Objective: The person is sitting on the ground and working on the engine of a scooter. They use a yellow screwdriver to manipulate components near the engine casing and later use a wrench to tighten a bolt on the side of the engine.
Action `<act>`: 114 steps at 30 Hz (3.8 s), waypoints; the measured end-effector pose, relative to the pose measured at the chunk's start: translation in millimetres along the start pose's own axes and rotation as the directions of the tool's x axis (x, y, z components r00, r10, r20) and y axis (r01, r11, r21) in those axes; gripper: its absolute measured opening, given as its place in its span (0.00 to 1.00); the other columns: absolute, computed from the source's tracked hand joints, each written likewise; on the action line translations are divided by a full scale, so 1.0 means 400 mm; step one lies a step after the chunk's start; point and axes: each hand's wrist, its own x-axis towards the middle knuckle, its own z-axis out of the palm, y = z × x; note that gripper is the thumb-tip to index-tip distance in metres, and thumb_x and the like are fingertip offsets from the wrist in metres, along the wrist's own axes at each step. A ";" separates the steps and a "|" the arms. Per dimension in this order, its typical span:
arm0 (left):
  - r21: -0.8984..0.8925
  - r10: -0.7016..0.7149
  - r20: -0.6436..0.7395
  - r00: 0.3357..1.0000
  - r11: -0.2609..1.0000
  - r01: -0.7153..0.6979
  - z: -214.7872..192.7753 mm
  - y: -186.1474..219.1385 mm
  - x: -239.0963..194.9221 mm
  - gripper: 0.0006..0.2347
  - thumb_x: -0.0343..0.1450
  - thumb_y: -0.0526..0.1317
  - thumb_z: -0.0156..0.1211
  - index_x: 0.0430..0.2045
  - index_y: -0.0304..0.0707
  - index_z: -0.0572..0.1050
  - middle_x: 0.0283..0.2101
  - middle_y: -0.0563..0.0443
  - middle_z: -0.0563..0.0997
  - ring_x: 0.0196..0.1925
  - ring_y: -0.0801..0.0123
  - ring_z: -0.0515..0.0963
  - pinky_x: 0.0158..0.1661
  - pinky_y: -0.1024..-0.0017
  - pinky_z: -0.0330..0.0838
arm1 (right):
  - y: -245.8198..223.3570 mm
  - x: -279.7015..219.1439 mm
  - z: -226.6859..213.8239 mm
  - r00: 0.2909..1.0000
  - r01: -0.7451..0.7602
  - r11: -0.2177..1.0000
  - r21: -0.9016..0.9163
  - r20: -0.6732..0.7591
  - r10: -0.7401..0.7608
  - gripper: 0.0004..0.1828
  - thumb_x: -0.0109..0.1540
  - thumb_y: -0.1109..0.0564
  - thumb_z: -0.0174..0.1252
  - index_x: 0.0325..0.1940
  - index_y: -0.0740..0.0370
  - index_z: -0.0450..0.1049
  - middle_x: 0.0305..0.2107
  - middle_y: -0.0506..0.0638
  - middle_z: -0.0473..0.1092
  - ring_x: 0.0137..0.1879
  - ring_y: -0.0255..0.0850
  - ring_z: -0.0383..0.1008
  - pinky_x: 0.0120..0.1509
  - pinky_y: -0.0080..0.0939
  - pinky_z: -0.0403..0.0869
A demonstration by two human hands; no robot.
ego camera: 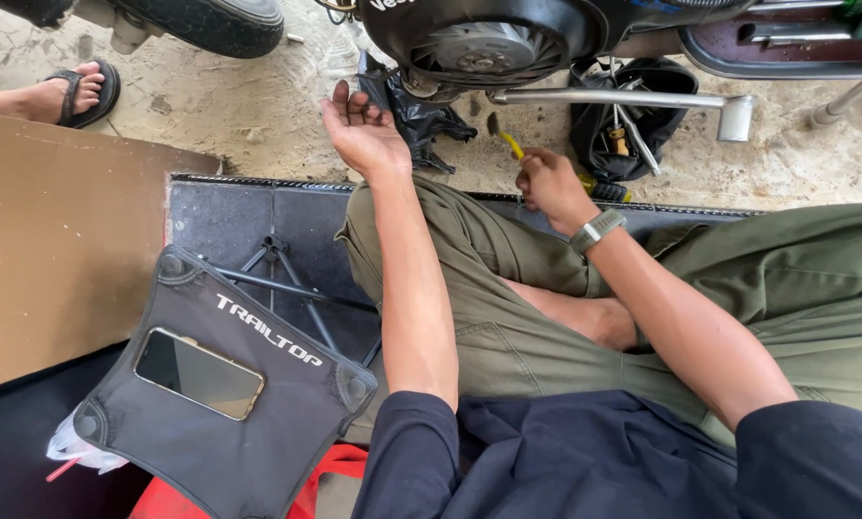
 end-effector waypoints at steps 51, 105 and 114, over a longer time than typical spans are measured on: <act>-0.173 -0.002 0.003 1.000 0.985 0.003 0.004 0.004 -0.009 0.12 0.77 0.48 0.50 0.37 0.41 0.78 0.26 0.54 0.75 0.24 0.73 0.66 0.26 0.71 0.55 | -0.031 0.012 0.013 0.686 0.617 0.474 -0.629 0.134 -0.715 0.13 0.69 0.59 0.52 0.54 0.68 0.77 0.31 0.56 0.79 0.15 0.33 0.57 0.18 0.37 0.59; -0.201 -0.013 0.026 1.000 0.979 0.018 0.003 0.003 -0.008 0.13 0.77 0.48 0.49 0.38 0.40 0.78 0.27 0.53 0.75 0.25 0.71 0.67 0.26 0.70 0.57 | -0.037 0.050 0.042 0.639 0.584 0.321 -0.746 0.179 -0.748 0.12 0.67 0.56 0.54 0.51 0.59 0.79 0.09 0.46 0.65 0.12 0.39 0.61 0.24 0.44 0.65; -0.192 -0.016 0.011 1.000 0.981 0.018 0.012 0.007 -0.009 0.13 0.77 0.48 0.49 0.37 0.40 0.78 0.27 0.53 0.75 0.25 0.71 0.66 0.26 0.70 0.56 | 0.004 0.058 0.060 0.680 0.599 0.460 -0.655 0.113 -0.725 0.11 0.70 0.61 0.50 0.52 0.65 0.76 0.16 0.44 0.71 0.12 0.29 0.56 0.10 0.31 0.57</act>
